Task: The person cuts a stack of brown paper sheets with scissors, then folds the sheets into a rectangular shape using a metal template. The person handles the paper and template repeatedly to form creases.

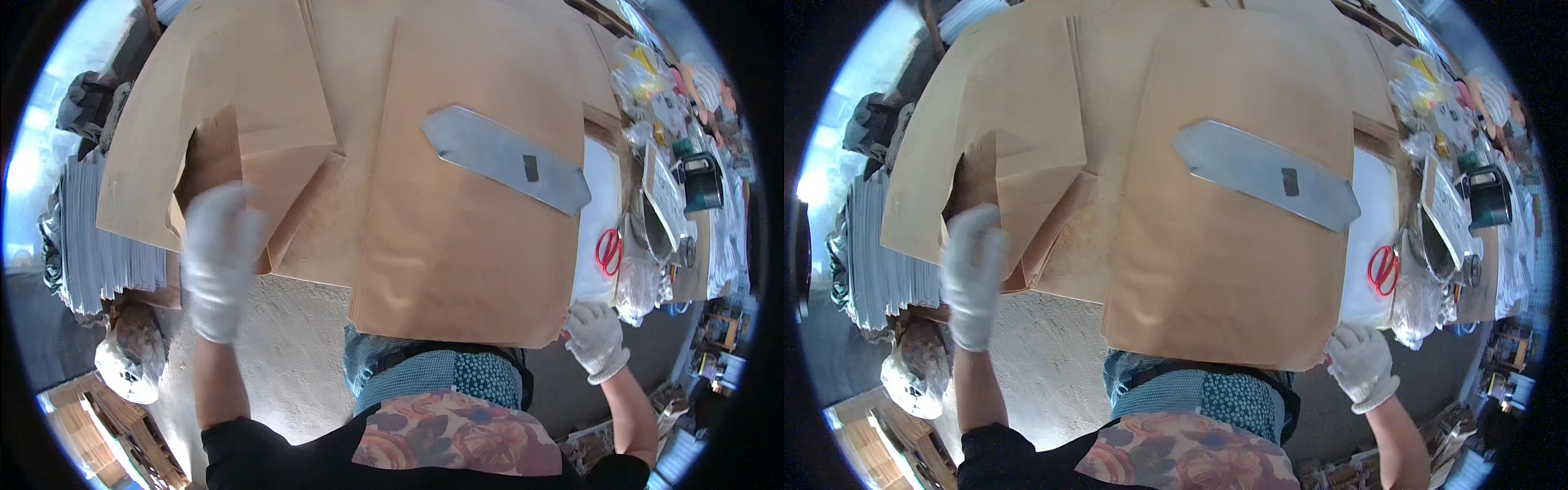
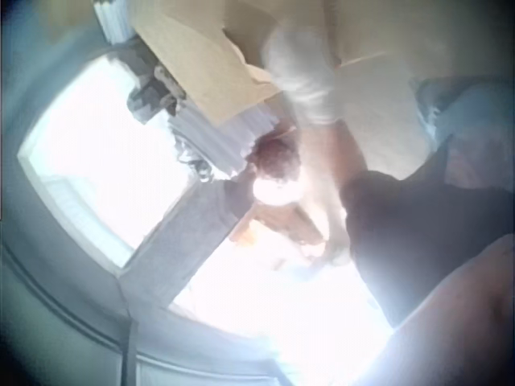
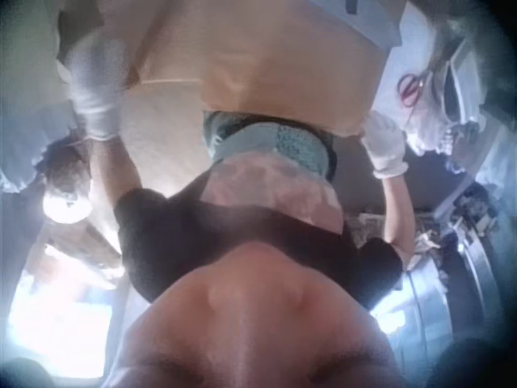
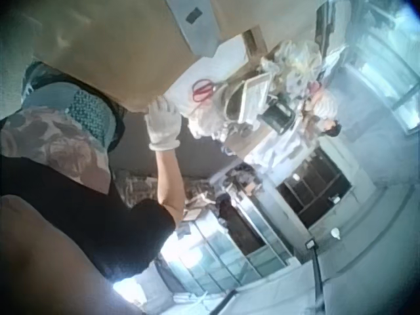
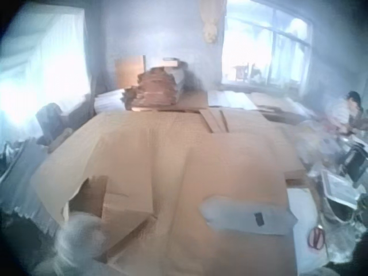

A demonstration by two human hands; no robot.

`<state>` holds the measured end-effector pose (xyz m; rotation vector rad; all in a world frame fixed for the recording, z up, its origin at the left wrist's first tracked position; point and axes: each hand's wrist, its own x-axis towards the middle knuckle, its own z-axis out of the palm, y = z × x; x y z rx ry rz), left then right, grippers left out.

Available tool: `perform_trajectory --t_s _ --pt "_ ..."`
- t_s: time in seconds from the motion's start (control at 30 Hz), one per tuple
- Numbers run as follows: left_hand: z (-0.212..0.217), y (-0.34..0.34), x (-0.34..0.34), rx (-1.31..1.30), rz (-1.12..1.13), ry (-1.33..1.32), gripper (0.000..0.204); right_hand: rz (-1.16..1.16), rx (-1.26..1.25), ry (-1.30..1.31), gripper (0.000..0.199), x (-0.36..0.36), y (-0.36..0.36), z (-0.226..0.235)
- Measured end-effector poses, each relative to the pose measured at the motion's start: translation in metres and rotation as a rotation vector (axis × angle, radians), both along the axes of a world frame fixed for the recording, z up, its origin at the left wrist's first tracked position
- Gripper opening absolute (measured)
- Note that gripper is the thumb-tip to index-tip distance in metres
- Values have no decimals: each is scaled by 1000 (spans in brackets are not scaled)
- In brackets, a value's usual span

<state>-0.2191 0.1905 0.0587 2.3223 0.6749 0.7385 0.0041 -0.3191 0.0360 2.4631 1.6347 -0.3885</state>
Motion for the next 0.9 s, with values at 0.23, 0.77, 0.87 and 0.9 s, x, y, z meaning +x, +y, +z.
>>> perform_trajectory --t_s 0.23,0.77,0.87,0.9 --pt "-76 -40 25 151 -741 303 31 203 116 -142 40 -1 35 -4" --pt "-95 -62 65 -147 -249 205 20 -1205 1034 261 33 69 71 -37" --pt "-113 -72 81 -43 -64 203 36 -1239 1205 401 34 77 80 -87" --pt "-116 -73 82 -30 -23 211 36 -1221 1171 419 33 77 84 -89"
